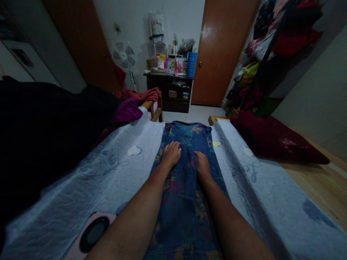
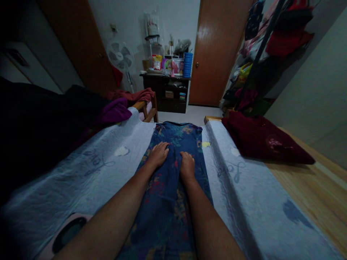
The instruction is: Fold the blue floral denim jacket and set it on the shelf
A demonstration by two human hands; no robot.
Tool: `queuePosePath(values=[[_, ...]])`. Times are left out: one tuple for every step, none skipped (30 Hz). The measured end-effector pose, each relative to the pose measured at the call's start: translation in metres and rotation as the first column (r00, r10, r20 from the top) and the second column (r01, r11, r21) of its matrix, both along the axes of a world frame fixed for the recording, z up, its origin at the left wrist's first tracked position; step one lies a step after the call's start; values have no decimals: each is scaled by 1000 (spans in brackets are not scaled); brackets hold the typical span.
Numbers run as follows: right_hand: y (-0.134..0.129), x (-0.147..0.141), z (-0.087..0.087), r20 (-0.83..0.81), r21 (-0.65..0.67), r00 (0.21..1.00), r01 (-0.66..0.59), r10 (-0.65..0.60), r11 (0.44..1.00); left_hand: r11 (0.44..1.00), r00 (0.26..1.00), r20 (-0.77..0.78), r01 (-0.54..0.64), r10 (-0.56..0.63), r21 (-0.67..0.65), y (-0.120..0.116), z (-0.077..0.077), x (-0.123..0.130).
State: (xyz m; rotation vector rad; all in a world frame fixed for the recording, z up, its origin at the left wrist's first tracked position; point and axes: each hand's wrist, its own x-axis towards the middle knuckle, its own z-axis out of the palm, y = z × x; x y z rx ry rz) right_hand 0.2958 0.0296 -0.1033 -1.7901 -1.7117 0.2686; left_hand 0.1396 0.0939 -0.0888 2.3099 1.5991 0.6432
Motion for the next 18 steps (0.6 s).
queuePosePath(values=[[1,0,-1,-6,8,1000,-1,1,1000,1000,999,-43,-8,8,-1,-1,-1,1],[2,1,-1,-16,21,1000,-6,6,1000,1000,996,-82,-18,18,-4,-2,-1,1],[3,1,-1,-29,38,999,-14,15,999,1000,993,-118,-29,28,-6,-3,-1,2],[3,1,0,-48,56,998,-25,28,998,999,988,-150,-42,40,-9,-3,-1,2],[3,1,2,-72,69,997,-35,40,997,998,982,-180,-56,53,-10,-4,0,3],[3,1,4,-102,78,994,-41,49,996,998,977,-205,-70,66,-12,-4,1,3],[2,1,6,-138,81,989,-44,55,996,997,971,-226,-82,76,-15,-4,2,3],[1,1,9,-175,78,983,-44,58,996,996,967,-242,-90,83,-18,-4,3,3],[0,1,12,-209,71,976,-42,56,997,995,963,-255,-93,85,-20,-4,4,4],[-1,1,15,-235,60,971,-38,51,998,995,961,-263,-93,84,-23,-4,4,3],[-2,1,17,-252,48,967,-34,45,998,995,960,-268,-93,82,-28,-4,5,3],[-3,1,20,-261,35,964,-32,40,999,995,959,-271,-93,80,-36,-3,5,3],[-4,1,22,-264,21,964,-26,31,999,995,959,-272,-94,78,-45,-3,5,3],[-5,1,24,-260,7,965,-17,18,1000,994,960,-271,-94,76,-56,-2,5,3],[-6,2,26,-250,-8,968,-9,7,1000,993,960,-269,-95,74,-68,-1,4,3],[-6,3,27,-235,-25,972,-4,-2,1000,992,961,-268,-96,72,-79,-1,4,2],[-7,5,28,-218,-45,976,-3,-7,999,992,962,-266,-96,69,-88,-1,4,2],[-7,7,29,-203,-70,979,-11,-4,998,991,963,-263,-94,66,-94,-1,4,2]])
